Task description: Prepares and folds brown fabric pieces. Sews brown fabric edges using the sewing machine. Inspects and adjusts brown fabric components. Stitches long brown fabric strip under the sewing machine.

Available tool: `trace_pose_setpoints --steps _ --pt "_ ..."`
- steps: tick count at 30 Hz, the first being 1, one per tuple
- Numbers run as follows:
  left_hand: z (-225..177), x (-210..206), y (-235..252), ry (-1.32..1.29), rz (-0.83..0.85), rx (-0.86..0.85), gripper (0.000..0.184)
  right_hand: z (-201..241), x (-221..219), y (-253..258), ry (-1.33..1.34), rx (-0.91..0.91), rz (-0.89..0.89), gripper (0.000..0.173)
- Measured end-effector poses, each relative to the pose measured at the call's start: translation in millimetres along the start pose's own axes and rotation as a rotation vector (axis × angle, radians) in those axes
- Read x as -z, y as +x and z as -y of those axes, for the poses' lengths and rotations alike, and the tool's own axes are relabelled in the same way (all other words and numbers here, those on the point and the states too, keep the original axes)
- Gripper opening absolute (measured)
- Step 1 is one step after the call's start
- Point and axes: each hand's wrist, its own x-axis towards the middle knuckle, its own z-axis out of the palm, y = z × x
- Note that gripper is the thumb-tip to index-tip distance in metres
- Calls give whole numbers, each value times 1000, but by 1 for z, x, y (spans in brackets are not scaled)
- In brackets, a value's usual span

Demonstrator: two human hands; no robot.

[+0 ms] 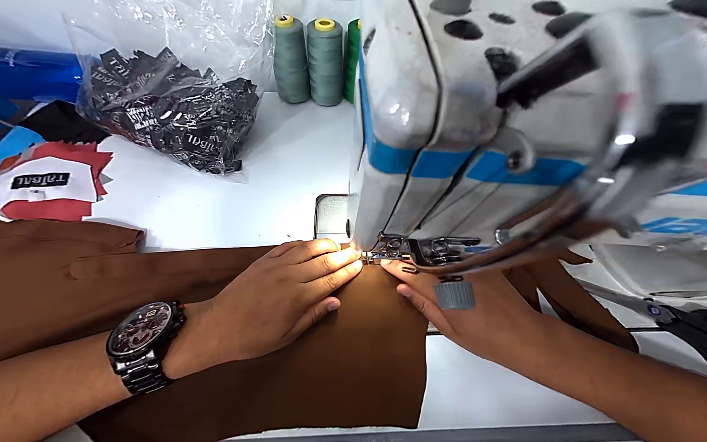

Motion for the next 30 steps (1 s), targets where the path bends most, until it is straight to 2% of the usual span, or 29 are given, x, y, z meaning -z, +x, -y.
trace_pose_setpoints --steps 2,4,7,10,13,18,21,24,26,28,30 --pt "-3 1 -6 -15 16 -17 48 -2 14 3 -36 -8 -68 32" --pt "-15 4 -16 -55 51 -37 48 2 33 0 -27 -52 -14 33" --pt "-31 12 -21 -112 4 -38 44 19 42 -3 14 -124 66 37" --pt "-27 30 -16 -54 -31 119 39 34 26 2 101 -183 52 42" --pt "-8 35 -25 27 49 283 41 42 10 4 189 -226 40 34" --pt "-4 42 -46 -63 99 219 21 46 18 -4 286 -275 151 20" --pt "-22 82 -55 -70 85 224 16 50 55 -20 306 -284 167 17" --pt "-61 124 -69 -48 59 162 22 70 121 -86 363 -295 46 14" --pt "-107 138 -78 -180 52 168 19 89 165 -146 381 -300 -42 11" --pt "-149 138 -89 -314 57 178 19 112 203 -208 387 -350 -56 15" --pt "-172 119 -98 -485 35 104 26 127 226 -266 436 -411 -79 16"
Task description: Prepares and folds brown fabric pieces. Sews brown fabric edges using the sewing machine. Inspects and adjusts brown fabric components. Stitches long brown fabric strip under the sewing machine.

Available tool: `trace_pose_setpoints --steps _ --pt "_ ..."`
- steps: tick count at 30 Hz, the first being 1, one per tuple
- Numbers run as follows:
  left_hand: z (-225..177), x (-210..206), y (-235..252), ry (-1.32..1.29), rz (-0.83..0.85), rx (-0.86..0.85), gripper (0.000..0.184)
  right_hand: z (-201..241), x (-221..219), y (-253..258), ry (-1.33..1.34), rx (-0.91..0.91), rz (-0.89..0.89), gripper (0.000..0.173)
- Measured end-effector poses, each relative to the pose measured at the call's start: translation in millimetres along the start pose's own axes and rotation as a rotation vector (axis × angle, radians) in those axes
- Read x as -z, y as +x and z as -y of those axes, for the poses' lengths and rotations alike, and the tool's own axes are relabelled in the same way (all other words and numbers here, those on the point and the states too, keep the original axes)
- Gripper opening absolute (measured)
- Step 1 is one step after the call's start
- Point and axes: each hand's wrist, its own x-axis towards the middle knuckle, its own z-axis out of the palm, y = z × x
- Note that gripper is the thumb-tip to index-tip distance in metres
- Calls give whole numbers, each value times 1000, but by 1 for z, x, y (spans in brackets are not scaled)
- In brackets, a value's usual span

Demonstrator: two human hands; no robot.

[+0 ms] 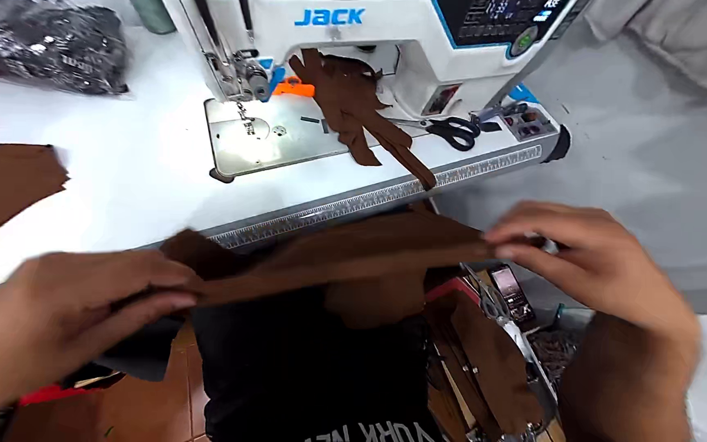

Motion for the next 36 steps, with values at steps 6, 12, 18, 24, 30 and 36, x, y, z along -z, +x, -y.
trace_pose_setpoints --steps 6,12,18,24,30,36 --pt "10 -108 20 -268 -2 -83 22 -50 2 -84 166 -241 -179 13" --pt "83 -213 36 -398 -100 264 13 -137 -52 -54 244 -516 -135 11" --pt "109 -267 61 -503 -108 446 15 -205 -93 -37 340 -571 -62 9" --pt "93 -283 88 -601 -51 468 38 -211 -115 -43 57 -584 -24 19" --pt "80 -278 107 -518 -5 335 59 -138 -102 -9 -87 -426 -92 20" --pt "73 -272 96 -177 -15 220 29 -89 -143 36 -236 -186 171 43"
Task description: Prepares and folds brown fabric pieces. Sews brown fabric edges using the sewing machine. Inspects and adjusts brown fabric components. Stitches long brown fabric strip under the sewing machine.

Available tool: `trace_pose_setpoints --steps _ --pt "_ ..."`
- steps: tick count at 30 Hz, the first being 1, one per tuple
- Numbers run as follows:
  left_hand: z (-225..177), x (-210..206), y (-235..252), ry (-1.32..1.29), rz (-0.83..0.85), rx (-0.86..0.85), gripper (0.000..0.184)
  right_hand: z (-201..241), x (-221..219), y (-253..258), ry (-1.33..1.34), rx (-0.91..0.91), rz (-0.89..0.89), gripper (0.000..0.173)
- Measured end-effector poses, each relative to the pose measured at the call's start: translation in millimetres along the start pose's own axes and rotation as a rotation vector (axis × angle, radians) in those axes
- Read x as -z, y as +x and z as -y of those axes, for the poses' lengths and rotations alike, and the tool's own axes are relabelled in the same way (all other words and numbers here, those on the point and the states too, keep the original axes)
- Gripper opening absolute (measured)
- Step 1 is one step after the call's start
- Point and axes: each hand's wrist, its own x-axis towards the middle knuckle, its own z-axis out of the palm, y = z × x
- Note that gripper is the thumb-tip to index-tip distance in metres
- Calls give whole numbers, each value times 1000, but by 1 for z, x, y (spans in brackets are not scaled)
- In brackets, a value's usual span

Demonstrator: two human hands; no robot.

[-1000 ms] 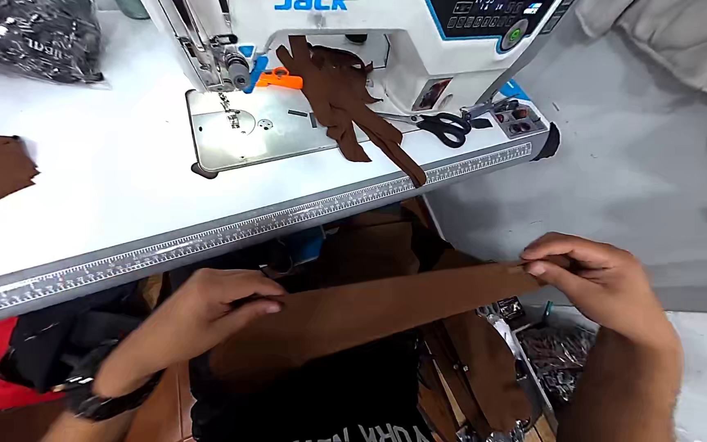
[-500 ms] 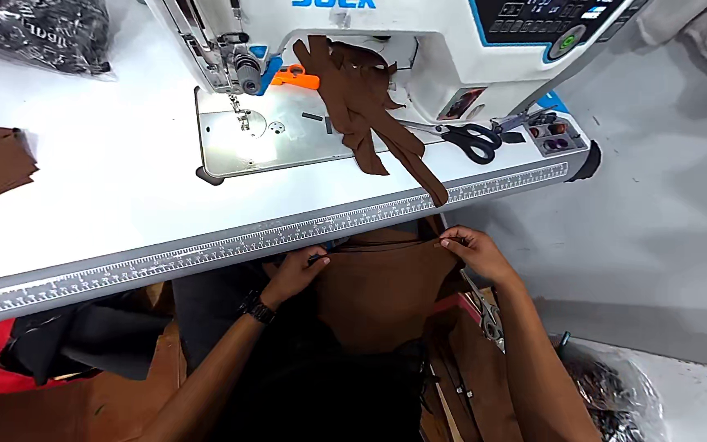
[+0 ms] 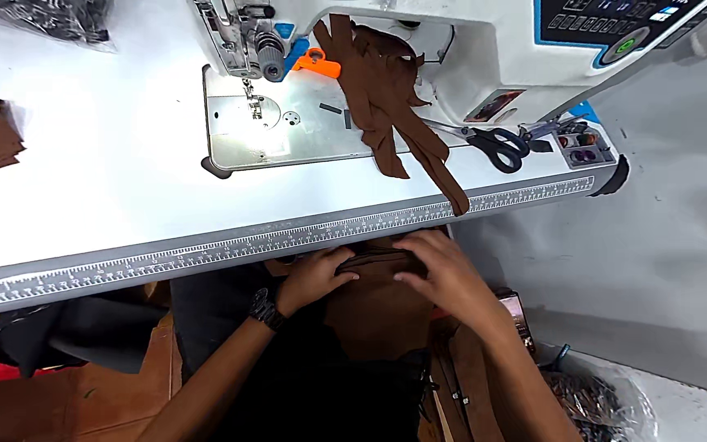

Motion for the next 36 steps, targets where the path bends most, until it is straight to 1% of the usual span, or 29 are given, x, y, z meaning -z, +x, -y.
trace_pose_setpoints --steps 2,3,6,8,10,12,14,17,20,21,23,25,27,29,32,36 --pt "-2 3 -3 54 -47 -54 26 7 -13 9 -84 32 26 57" --pt "-2 4 -4 68 -62 -63 26 8 -19 12 -122 36 37 60" --pt "1 3 2 59 -34 -17 25 9 -26 20 -213 32 60 61" --pt "5 -2 11 -48 31 56 29 12 -29 21 -257 9 56 57" --pt "9 -9 17 -129 73 95 35 15 -31 20 -291 -2 42 49" --pt "10 -17 20 -136 40 77 41 15 -35 16 -300 3 27 41" --pt "8 -20 18 -116 16 67 46 14 -41 8 -253 29 -5 30" --pt "4 -16 15 -108 8 20 43 13 -48 0 -188 107 -57 19" --pt "0 -11 19 -93 91 25 38 15 -50 -2 -201 182 -79 21" --pt "0 -9 19 -92 109 -5 34 15 -50 -2 -207 195 -82 22" --pt "-2 -6 19 -62 117 -129 28 14 -48 -1 -219 221 -87 21" --pt "-6 -6 16 12 53 -268 28 12 -44 -4 -238 257 -93 22" --pt "-14 -2 9 122 -11 -349 30 10 -38 -12 -267 287 -84 24" --pt "-28 4 -4 204 -38 -389 31 8 -28 -26 -286 300 -68 22" --pt "-54 10 -25 278 -26 -452 23 1 -9 -58 -260 284 -40 20" --pt "-81 24 -50 338 44 -485 25 -10 27 -112 -142 179 -24 33"
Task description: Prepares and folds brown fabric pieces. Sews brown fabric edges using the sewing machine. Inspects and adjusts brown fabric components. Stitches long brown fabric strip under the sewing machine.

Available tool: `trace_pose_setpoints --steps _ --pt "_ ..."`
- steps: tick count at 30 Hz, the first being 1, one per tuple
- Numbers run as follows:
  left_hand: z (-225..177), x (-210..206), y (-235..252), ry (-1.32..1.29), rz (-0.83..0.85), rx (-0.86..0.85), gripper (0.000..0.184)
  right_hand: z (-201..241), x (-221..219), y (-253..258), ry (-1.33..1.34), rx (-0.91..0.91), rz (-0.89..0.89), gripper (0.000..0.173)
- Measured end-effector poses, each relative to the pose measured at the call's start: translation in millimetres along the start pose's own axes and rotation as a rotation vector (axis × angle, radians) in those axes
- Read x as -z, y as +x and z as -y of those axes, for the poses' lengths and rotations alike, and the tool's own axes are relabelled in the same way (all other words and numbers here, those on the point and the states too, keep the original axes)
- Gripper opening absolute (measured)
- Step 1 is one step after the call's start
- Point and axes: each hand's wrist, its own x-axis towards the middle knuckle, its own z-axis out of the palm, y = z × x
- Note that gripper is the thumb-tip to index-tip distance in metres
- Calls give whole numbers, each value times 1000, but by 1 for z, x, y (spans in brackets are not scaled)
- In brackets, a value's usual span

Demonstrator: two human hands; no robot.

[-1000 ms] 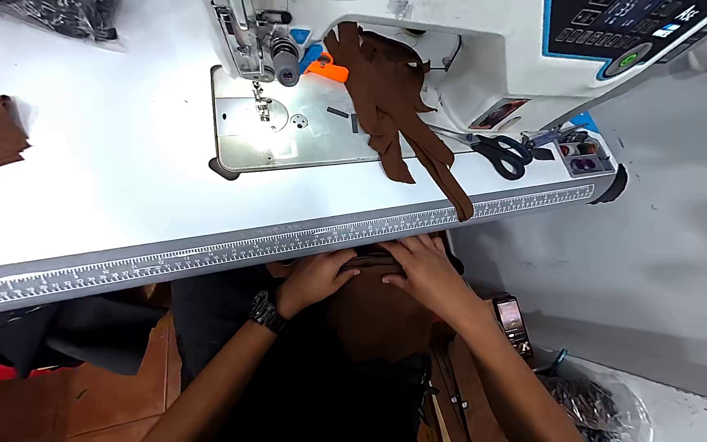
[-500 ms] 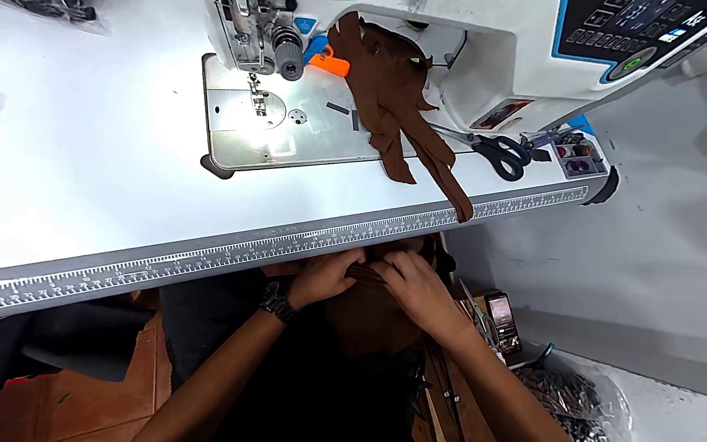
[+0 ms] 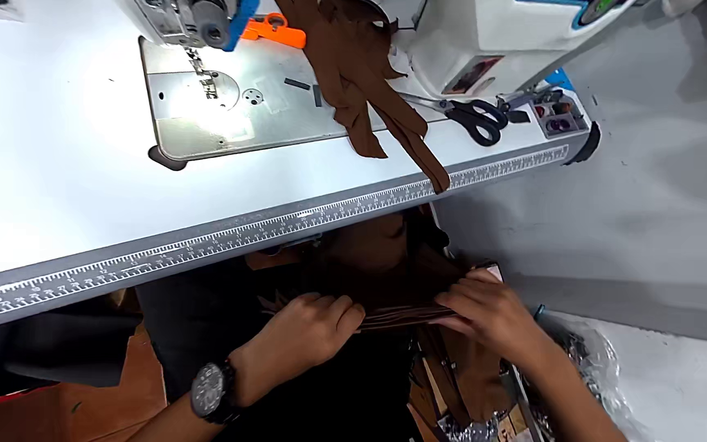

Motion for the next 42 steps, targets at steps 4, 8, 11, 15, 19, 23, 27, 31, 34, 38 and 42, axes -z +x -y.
trace_pose_setpoints --steps 4,8,11,15,19,23,27,31,34,38,42 --pt "-16 16 -1 -43 0 -46 37 10 37 -46 31 -102 -24 40" --pt "-28 24 19 -172 -6 -200 24 24 62 -80 122 -256 -49 36" --pt "-34 29 39 -256 109 -295 19 33 79 -105 265 -293 -42 36" --pt "-39 37 70 -227 178 -399 24 46 104 -132 323 -248 28 24" --pt "-52 41 126 -239 173 -482 34 40 127 -175 314 -395 -7 19" --pt "-77 22 194 -338 252 -432 26 31 131 -236 293 -640 -258 45" --pt "-108 -33 233 -339 289 -548 22 32 121 -293 137 -822 -256 33" --pt "-135 -82 229 -320 404 -628 13 43 83 -344 272 -943 -179 18" --pt "-136 -107 213 -365 563 -539 35 65 58 -364 438 -1025 -80 13" --pt "-125 -126 197 -497 723 -461 34 76 46 -384 600 -1073 -54 17" --pt "-124 -109 175 -498 640 -434 30 73 45 -393 499 -1053 -142 23"
